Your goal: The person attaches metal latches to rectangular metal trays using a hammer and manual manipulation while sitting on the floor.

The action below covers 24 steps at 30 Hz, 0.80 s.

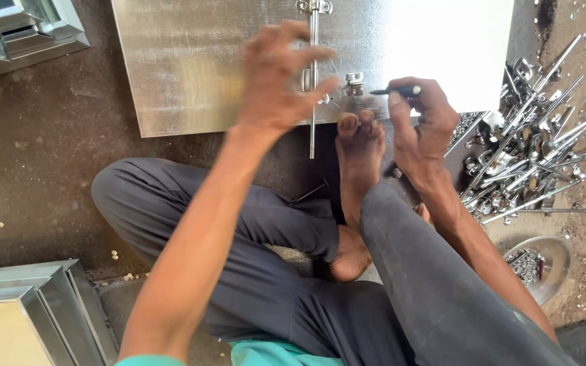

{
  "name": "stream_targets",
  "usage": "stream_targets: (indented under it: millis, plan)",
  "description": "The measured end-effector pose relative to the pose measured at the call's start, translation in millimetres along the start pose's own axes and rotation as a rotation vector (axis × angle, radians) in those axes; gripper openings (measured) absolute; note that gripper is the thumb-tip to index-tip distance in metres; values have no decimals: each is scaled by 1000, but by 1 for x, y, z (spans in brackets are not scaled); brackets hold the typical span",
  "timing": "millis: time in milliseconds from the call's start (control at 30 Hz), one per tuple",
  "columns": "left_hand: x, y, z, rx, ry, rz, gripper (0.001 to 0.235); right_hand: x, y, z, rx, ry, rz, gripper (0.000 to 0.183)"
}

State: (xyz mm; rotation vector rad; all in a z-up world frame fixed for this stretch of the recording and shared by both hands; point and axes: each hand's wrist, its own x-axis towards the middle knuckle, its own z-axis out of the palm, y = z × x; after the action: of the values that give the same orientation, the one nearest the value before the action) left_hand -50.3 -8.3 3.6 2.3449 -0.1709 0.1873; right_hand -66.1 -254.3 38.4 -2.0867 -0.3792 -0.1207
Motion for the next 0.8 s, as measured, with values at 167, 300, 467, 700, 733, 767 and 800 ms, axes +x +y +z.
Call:
stream_targets:
  millis: [167,300,467,700,733,767,800]
  plan:
    - [6,6,37,37,-77,91,38,-8,11,6,-243,-70,-121,16]
    - [6,3,40,15,-71,105,40,-8,8,10,-208,-98,-77,19]
    - [11,8,38,46,-91,40,34,-3,2,11,-219,-132,-101,20]
    - [11,8,42,34,-82,30,29,-4,16,7,-267,-150,-168,17]
    - [11,8,42,14,-83,19,29,-2,18,6,-267,-101,-156,14]
    - [11,8,42,-7,-85,9,29,0,20,6,-268,-52,-144,12]
    - [10,7,42,-6,-85,9,29,3,21,9,-268,-52,-145,12]
